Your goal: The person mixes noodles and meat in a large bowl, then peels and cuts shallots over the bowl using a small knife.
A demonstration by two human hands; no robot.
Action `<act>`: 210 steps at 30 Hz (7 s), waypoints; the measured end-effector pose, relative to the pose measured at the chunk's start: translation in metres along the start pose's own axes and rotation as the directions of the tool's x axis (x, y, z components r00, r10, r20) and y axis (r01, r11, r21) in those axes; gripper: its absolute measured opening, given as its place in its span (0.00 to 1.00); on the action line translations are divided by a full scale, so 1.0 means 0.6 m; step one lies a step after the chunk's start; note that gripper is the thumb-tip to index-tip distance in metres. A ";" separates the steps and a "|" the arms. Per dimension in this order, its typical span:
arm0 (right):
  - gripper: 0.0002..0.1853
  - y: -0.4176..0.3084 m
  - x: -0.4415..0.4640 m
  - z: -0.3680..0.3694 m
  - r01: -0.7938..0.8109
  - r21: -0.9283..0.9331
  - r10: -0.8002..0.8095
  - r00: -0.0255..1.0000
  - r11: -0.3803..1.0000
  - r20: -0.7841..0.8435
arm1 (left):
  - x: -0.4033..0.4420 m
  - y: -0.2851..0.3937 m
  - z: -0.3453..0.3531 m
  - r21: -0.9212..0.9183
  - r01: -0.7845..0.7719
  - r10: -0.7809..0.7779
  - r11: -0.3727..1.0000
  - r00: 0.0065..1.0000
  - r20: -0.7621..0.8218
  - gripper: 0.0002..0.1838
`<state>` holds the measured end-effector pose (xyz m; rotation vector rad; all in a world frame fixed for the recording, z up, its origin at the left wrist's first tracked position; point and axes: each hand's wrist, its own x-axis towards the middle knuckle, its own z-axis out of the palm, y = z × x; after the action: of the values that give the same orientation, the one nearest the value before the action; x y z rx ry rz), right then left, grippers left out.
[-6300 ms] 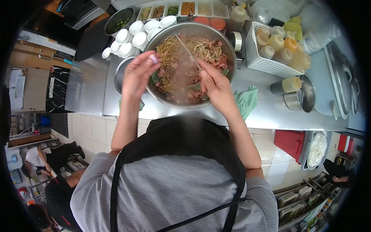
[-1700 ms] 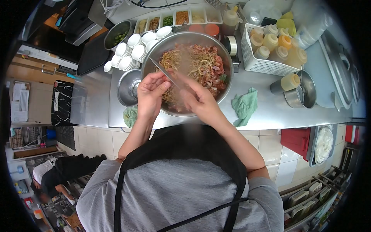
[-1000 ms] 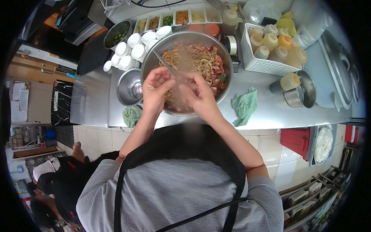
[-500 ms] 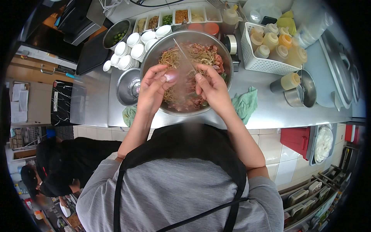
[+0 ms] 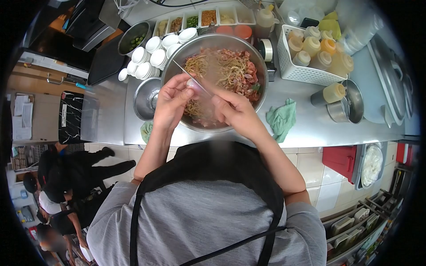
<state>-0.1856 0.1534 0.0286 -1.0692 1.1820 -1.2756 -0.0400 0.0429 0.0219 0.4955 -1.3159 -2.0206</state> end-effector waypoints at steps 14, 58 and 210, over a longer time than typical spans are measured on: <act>0.21 0.002 -0.002 0.009 0.049 -0.040 -0.051 0.998 0.998 -0.031 | 0.002 -0.007 -0.002 -0.044 -0.008 0.007 0.999 1.000 -0.030 0.13; 0.19 0.019 0.001 0.004 -0.019 0.191 0.039 0.994 0.981 -0.102 | 0.009 -0.017 0.001 0.044 -0.047 0.047 0.998 0.999 -0.013 0.17; 0.20 0.014 -0.013 0.008 0.006 -0.058 -0.012 0.995 0.998 -0.101 | 0.005 -0.030 -0.002 -0.235 0.140 -0.164 0.962 0.983 -0.086 0.14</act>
<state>-0.1793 0.1614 0.0209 -1.0632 1.2989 -1.3226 -0.0472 0.0448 0.0054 0.6019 -0.9925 -2.2064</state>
